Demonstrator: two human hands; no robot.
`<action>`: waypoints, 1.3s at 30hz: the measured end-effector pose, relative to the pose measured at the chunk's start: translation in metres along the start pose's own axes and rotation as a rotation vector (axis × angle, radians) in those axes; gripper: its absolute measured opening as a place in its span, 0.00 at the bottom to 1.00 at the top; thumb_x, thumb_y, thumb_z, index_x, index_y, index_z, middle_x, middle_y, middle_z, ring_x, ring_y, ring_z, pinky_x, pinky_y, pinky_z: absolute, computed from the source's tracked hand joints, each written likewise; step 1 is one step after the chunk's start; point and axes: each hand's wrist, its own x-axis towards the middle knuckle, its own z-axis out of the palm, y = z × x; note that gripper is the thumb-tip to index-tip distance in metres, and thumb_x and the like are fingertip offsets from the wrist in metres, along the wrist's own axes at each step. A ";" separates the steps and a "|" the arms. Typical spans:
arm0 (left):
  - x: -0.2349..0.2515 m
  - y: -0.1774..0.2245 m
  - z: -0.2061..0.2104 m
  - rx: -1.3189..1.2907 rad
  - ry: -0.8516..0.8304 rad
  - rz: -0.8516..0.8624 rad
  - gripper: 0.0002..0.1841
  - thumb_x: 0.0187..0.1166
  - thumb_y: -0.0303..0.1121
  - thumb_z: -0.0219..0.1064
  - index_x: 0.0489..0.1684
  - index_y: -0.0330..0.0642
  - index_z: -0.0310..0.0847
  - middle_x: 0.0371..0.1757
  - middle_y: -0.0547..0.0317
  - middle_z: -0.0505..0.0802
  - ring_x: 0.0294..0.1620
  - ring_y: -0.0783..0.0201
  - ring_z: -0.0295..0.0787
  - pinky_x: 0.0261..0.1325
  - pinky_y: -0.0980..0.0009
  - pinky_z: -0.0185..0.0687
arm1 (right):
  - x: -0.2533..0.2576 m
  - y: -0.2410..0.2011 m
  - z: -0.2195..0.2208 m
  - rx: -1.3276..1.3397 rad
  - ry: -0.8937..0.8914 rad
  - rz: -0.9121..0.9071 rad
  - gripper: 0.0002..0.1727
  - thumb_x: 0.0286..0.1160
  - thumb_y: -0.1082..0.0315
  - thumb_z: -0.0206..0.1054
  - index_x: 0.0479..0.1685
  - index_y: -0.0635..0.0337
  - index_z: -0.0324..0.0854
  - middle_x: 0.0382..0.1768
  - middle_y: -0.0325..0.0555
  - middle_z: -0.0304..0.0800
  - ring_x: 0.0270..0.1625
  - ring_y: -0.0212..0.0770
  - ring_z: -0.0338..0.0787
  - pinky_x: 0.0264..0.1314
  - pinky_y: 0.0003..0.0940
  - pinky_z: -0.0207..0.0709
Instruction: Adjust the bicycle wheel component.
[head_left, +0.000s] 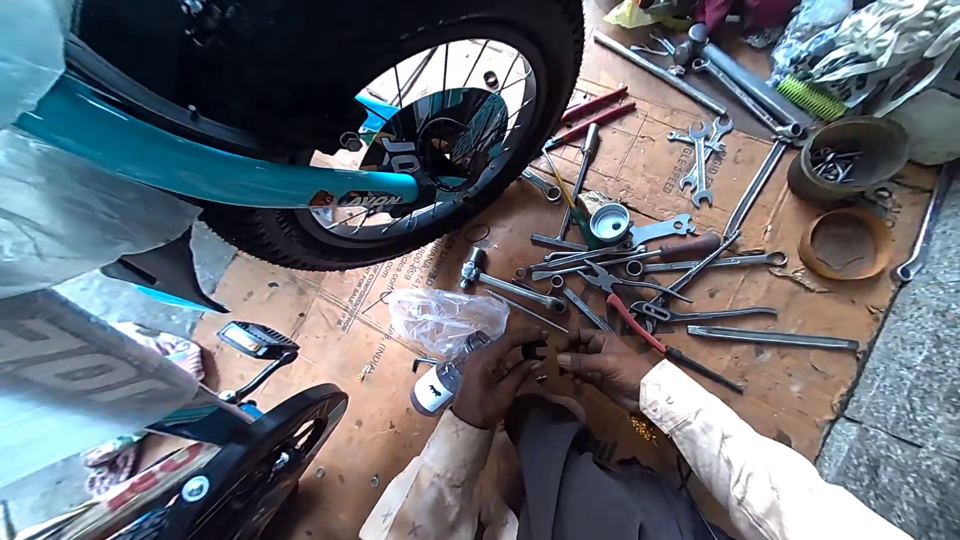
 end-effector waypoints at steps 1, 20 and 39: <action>0.001 0.000 -0.002 0.025 0.004 -0.001 0.20 0.75 0.27 0.73 0.67 0.41 0.86 0.63 0.57 0.94 0.62 0.61 0.92 0.66 0.61 0.91 | -0.001 0.000 -0.003 -0.017 -0.017 0.024 0.11 0.71 0.77 0.73 0.51 0.66 0.82 0.35 0.48 0.88 0.32 0.37 0.87 0.38 0.31 0.86; 0.022 0.011 -0.032 0.304 0.466 -0.038 0.17 0.78 0.30 0.68 0.63 0.33 0.84 0.57 0.52 0.93 0.52 0.63 0.93 0.57 0.63 0.92 | 0.022 -0.025 0.008 -0.583 0.217 -0.303 0.06 0.76 0.68 0.74 0.47 0.56 0.92 0.38 0.40 0.96 0.37 0.33 0.93 0.46 0.33 0.89; 0.105 0.057 -0.085 -0.309 0.689 0.015 0.13 0.83 0.24 0.64 0.62 0.31 0.78 0.52 0.48 0.92 0.53 0.57 0.92 0.64 0.55 0.88 | 0.082 -0.177 0.119 -1.277 0.197 -1.542 0.09 0.76 0.63 0.67 0.39 0.38 0.94 0.56 0.38 0.92 0.78 0.51 0.77 0.82 0.65 0.57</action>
